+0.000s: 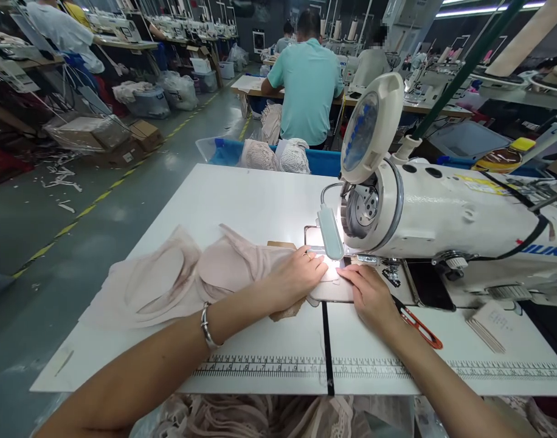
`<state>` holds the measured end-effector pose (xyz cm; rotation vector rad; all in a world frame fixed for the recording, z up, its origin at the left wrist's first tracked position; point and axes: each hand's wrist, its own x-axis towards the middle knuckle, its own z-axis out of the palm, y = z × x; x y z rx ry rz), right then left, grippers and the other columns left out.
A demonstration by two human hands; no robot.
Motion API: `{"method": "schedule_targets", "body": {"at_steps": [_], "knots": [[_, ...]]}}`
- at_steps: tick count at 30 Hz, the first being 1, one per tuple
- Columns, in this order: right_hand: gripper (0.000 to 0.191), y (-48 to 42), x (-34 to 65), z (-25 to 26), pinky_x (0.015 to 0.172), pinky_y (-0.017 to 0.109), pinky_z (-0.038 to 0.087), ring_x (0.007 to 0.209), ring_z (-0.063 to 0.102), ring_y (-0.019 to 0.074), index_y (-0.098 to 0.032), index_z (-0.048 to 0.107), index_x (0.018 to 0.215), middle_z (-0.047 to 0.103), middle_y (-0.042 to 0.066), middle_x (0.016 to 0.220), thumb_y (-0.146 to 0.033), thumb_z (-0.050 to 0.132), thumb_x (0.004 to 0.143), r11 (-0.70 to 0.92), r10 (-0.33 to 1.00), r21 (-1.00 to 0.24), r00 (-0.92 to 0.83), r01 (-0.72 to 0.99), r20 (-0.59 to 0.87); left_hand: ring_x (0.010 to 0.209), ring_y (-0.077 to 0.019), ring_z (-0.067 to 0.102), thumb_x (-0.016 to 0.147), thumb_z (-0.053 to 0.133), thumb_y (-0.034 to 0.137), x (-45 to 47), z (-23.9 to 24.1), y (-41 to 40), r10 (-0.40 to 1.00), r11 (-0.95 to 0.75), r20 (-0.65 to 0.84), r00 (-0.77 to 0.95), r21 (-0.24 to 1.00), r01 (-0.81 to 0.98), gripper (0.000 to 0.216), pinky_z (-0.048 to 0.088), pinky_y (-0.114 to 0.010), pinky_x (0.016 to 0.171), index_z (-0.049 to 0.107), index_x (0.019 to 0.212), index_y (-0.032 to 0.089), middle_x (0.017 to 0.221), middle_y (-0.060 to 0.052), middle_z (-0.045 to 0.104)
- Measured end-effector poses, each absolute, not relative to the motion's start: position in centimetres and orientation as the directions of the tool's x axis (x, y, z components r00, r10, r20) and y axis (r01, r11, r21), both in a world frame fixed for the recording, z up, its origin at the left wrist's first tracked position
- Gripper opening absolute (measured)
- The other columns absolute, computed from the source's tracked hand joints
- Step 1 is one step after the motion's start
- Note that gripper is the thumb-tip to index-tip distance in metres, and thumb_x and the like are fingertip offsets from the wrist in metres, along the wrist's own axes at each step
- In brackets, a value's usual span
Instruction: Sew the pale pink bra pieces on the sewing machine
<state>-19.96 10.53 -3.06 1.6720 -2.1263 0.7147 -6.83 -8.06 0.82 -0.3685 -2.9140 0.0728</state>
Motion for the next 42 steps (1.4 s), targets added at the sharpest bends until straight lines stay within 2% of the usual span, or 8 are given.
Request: {"method": "schedule_targets", "body": {"at_steps": [6,11,18,25,32,37,39,42], "knots": [[0.039,10.5,-20.0,-3.2,0.096,0.039,0.051,0.105,0.063,0.0199,-0.022,0.068,0.116,0.07,0.006,0.116,-0.007,0.043,0.091,0.189,-0.82,-0.146,-0.238,-0.971,0.52,0.081,-0.02,0.053,0.085,0.043,0.0,-7.3,0.4,-8.0,0.22,0.975,0.266,-0.939,-0.061,0.211,0.021,0.039,-0.036,0.091,0.058,0.086,0.015,0.082,-0.006,0.059],[0.039,10.6,-20.1,-2.8,0.098,0.039,0.05,0.106,0.064,0.0196,-0.022,0.067,0.117,0.071,0.006,0.116,-0.007,0.043,0.091,0.167,-0.824,-0.131,-0.211,-0.977,0.526,0.082,-0.0204,0.052,0.088,0.04,0.0,-7.4,-0.1,-7.5,0.245,0.97,0.267,-0.932,-0.077,0.233,0.023,0.041,-0.032,0.074,0.06,0.082,0.012,0.084,-0.009,0.058],[0.044,10.8,-20.4,-2.7,0.089,0.037,0.053,0.098,0.066,0.019,-0.022,0.065,0.113,0.073,0.004,0.104,-0.001,0.037,0.086,0.154,-0.799,-0.227,-0.257,-0.962,0.544,0.078,-0.0177,0.048,0.097,0.039,0.013,-7.5,0.4,-7.6,0.177,0.977,0.155,-0.972,0.092,0.192,0.02,0.04,-0.028,0.067,0.055,0.108,0.012,0.091,-0.007,0.055],[0.022,10.7,-19.6,-1.9,0.08,0.032,0.051,0.087,0.065,0.019,-0.022,0.065,0.102,0.071,0.003,0.086,-0.011,0.049,0.091,0.157,-0.783,-0.141,-0.21,-0.978,0.586,0.086,-0.0176,0.049,0.095,0.045,0.01,-7.3,-0.8,-8.1,0.276,0.922,0.306,-0.911,0.184,0.341,0.02,0.041,-0.028,0.075,0.06,0.108,0.015,0.095,-0.006,0.06],[0.008,10.5,-18.4,-1.3,0.079,0.028,0.042,0.073,0.061,0.0138,-0.019,0.063,0.086,0.07,-0.001,0.075,-0.015,0.059,0.091,0.174,-0.781,0.051,-0.106,-0.983,0.616,0.078,-0.0174,0.05,0.088,0.045,0.001,-7.4,-0.9,-7.9,0.401,0.909,0.301,-0.865,-0.017,0.416,0.025,0.038,-0.03,0.069,0.063,0.103,0.01,0.089,-0.007,0.061],[0.023,9.8,-17.6,-1.8,0.073,0.029,0.04,0.068,0.052,0.0157,-0.021,0.055,0.071,0.056,-0.001,0.061,-0.014,0.052,0.093,0.226,-0.792,0.152,-0.09,-0.962,0.604,0.083,-0.0187,0.052,0.089,0.042,0.001,-7.4,-1.1,-7.3,0.47,0.883,0.318,-0.823,-0.156,0.443,0.026,0.034,-0.032,0.065,0.063,0.078,0.012,0.089,-0.008,0.06],[0.027,9.4,-17.4,-1.8,0.07,0.029,0.04,0.067,0.05,0.0162,-0.022,0.051,0.066,0.052,-0.001,0.06,-0.013,0.051,0.092,0.255,-0.783,0.1,-0.144,-0.962,0.605,0.083,-0.0183,0.052,0.09,0.04,0.001,-7.5,-1.2,-7.1,0.466,0.884,0.356,-0.81,-0.17,0.435,0.029,0.033,-0.032,0.063,0.063,0.077,0.012,0.088,-0.007,0.06],[0.024,9.2,-17.4,-1.6,0.067,0.028,0.043,0.066,0.051,0.0154,-0.023,0.051,0.068,0.054,-0.001,0.063,-0.01,0.052,0.088,0.264,-0.726,-0.129,-0.285,-0.956,0.626,0.081,-0.0177,0.052,0.089,0.04,-0.001,-7.5,-1.3,-6.9,0.449,0.894,0.361,-0.817,-0.175,0.413,0.029,0.031,-0.032,0.062,0.062,0.076,0.013,0.085,-0.006,0.059]]}}
